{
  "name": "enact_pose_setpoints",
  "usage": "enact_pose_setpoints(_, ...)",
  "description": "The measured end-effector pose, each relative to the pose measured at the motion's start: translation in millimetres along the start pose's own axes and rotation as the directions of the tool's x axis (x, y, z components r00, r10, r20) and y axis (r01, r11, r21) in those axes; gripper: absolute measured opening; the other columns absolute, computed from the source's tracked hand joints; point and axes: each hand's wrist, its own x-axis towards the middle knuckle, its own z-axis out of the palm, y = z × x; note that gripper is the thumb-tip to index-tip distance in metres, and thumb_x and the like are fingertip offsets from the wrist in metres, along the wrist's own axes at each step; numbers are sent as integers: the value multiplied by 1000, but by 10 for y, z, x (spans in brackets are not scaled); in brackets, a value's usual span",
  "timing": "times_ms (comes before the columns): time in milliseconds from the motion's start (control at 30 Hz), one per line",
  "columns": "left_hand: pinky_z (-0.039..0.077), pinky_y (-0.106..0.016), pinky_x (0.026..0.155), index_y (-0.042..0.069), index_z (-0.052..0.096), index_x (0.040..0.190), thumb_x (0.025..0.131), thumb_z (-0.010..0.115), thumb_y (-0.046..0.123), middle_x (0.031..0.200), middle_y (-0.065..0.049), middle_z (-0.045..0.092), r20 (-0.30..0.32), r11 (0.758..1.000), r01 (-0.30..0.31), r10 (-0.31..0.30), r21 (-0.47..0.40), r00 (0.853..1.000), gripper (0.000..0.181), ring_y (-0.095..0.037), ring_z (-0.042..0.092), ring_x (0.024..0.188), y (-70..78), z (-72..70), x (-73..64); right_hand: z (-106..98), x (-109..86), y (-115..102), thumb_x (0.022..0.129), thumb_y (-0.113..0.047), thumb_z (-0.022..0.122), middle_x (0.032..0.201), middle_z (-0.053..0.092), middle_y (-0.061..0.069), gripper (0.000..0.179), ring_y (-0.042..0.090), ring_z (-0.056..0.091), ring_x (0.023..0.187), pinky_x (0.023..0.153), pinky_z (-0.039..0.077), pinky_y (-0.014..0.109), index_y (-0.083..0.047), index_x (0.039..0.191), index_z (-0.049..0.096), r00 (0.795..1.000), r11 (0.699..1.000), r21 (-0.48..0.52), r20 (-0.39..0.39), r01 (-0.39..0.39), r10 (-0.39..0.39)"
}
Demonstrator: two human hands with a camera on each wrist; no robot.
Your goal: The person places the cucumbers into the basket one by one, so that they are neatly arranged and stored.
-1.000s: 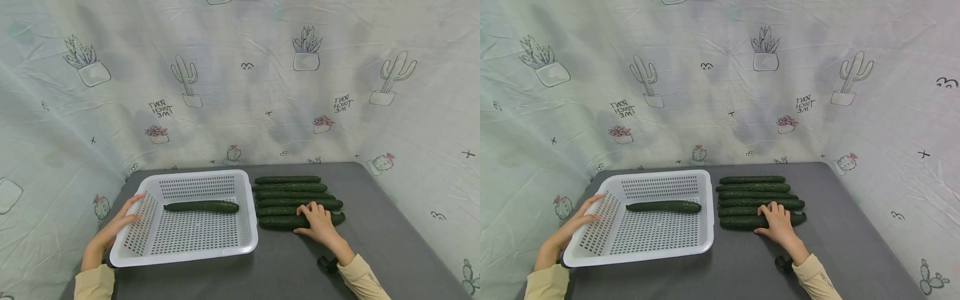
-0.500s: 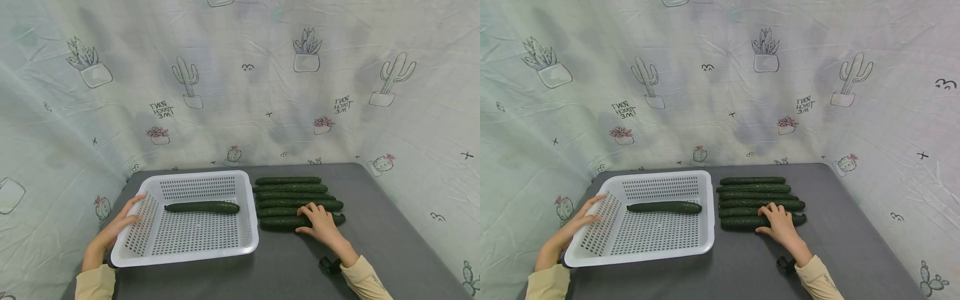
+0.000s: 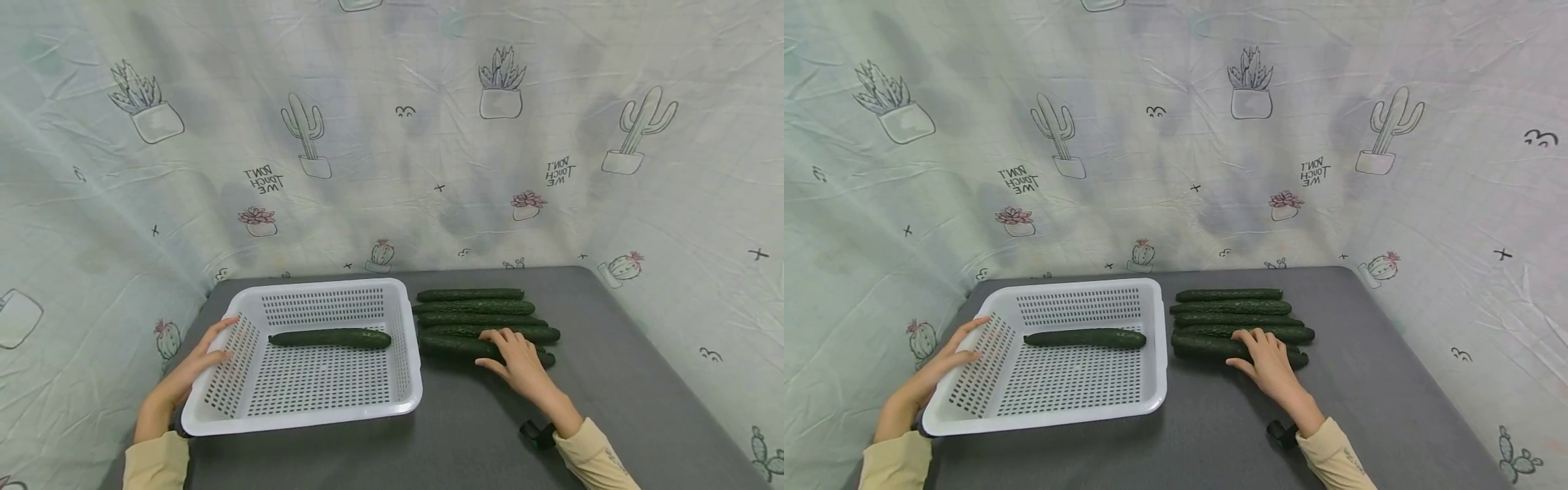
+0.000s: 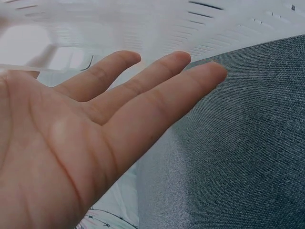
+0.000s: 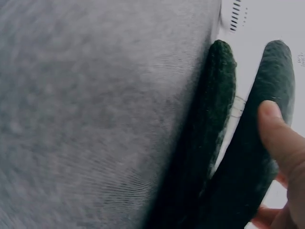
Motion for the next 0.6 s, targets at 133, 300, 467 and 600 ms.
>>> enact_pose_setpoints(133,49,-55,68,34,1,146,98,38,15,142,-25,4,8,1000,2,-2,-20,1000,63,-36,52,103,12,7,-1,24,9,4,81,-29,70,104,53,6,42,22,46,85,74,38,44,-16,119,56,999,1000,-7,-34,25,-25)
enact_pose_setpoints(300,49,-55,68,33,1,146,98,38,15,142,-24,5,2,1000,0,0,-13,1000,64,-37,51,104,23,8,-4,22,14,0,81,-28,70,101,50,6,44,17,40,77,67,33,36,-16,120,55,997,997,-58,-63,46,-50)
enact_pose_setpoints(467,49,-55,68,33,1,146,98,38,16,143,-25,4,4,1000,5,-4,-17,1000,63,-36,52,104,20,6,-8,24,11,1,82,-27,69,101,47,9,46,24,43,81,79,34,50,-13,123,54,994,992,-109,-80,65,-74)
enact_pose_setpoints(600,49,-55,68,34,1,146,98,38,17,143,-25,3,8,1000,6,-6,-19,1000,63,-35,52,104,5,2,-11,11,11,3,83,-28,68,102,46,10,48,24,42,80,77,33,46,-12,125,52,992,986,-145,-85,76,-89)
